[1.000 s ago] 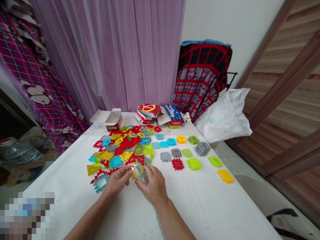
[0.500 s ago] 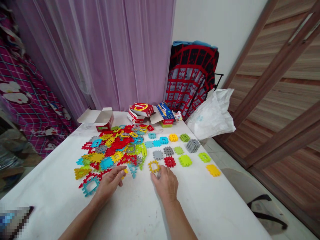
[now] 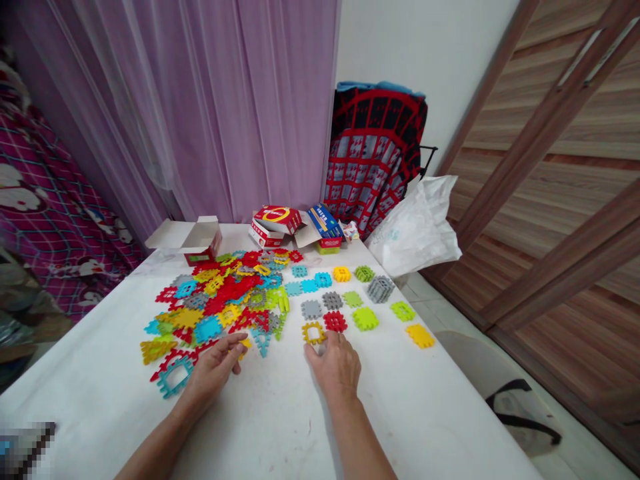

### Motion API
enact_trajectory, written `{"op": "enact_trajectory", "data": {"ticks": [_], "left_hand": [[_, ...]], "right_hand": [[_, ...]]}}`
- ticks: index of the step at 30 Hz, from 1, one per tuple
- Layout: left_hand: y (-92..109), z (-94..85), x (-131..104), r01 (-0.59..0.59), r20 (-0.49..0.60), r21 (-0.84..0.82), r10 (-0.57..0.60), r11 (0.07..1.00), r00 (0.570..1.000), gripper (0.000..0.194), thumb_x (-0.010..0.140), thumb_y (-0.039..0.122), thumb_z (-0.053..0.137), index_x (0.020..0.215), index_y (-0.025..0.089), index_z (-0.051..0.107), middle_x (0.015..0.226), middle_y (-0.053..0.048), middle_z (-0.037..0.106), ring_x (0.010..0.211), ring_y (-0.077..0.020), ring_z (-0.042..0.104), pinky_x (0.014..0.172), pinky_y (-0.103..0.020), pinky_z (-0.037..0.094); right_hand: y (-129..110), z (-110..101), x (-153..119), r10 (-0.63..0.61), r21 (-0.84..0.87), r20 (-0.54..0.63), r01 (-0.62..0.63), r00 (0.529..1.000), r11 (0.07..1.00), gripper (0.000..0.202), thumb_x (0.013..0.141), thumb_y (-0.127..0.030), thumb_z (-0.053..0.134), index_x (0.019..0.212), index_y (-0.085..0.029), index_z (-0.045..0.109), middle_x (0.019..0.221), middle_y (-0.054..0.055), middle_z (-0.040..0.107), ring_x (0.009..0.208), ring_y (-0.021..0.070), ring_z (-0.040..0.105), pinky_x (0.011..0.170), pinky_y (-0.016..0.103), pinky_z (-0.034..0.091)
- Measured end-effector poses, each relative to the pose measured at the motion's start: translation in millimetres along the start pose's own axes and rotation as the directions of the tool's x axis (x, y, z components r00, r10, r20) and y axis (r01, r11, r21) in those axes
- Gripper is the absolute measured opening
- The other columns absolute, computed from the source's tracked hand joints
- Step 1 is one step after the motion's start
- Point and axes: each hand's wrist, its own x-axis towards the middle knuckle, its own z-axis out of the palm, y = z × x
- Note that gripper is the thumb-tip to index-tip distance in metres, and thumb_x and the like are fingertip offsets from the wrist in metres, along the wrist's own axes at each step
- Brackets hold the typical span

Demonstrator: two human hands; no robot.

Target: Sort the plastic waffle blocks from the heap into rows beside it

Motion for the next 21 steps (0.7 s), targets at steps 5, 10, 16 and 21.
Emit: {"op": "enact_trajectory", "data": {"ticks": [5, 10, 16, 21], "left_hand": [[-8, 0.3, 2, -0.006, -0.006, -0.005, 0.006, 1.000, 1.000, 0.051, 0.066, 0.059, 0.066, 0.099, 0.020, 0.070, 0.073, -0.002, 0.072, 0.050, -0.0148, 0.062, 0.053, -0.030, 0.050], [-20, 1.5, 6, -0.029, -0.015, -0.025, 0.028, 0.999, 0.999, 0.050, 0.068, 0.059, 0.065, 0.099, 0.020, 0.070, 0.074, -0.002, 0.072, 0.049, -0.0141, 0.061, 0.052, -0.029, 0.050], [-16, 3.8, 3, -0.021, -0.016, -0.046, 0.021, 0.999, 1.000, 0.048, 0.068, 0.057, 0.064, 0.099, 0.020, 0.070, 0.074, -0.001, 0.070, 0.049, -0.0125, 0.061, 0.051, -0.027, 0.049], [-9, 2.5, -1, -0.019, -0.018, -0.047, 0.018, 0.999, 1.000, 0.045, 0.069, 0.053, 0.064, 0.097, 0.018, 0.071, 0.075, -0.002, 0.071, 0.044, -0.0108, 0.058, 0.048, -0.026, 0.047]], "right_hand": [[-1, -2, 0, 0.005, -0.001, 0.023, -0.005, 1.000, 1.000, 0.034, 0.078, -0.046, 0.068, 0.100, -0.019, 0.065, 0.089, 0.005, 0.071, 0.083, 0.0221, 0.066, 0.070, 0.031, 0.043], [0, 0, -1, 0.000, -0.020, -0.002, 0.000, 1.000, 1.000, 0.032, 0.077, -0.046, 0.068, 0.097, -0.020, 0.065, 0.088, 0.005, 0.071, 0.082, 0.0213, 0.066, 0.069, 0.030, 0.043], [4, 0, -1, 0.006, -0.029, 0.050, -0.004, 0.999, 1.000, 0.037, 0.079, -0.048, 0.065, 0.103, -0.019, 0.064, 0.093, 0.007, 0.070, 0.086, 0.0224, 0.067, 0.071, 0.030, 0.045], [6, -1, 0, 0.034, 0.015, 0.091, -0.035, 0.995, 0.999, 0.044, 0.080, -0.051, 0.062, 0.110, -0.018, 0.061, 0.097, 0.008, 0.071, 0.091, 0.0236, 0.067, 0.074, 0.032, 0.046]]}}
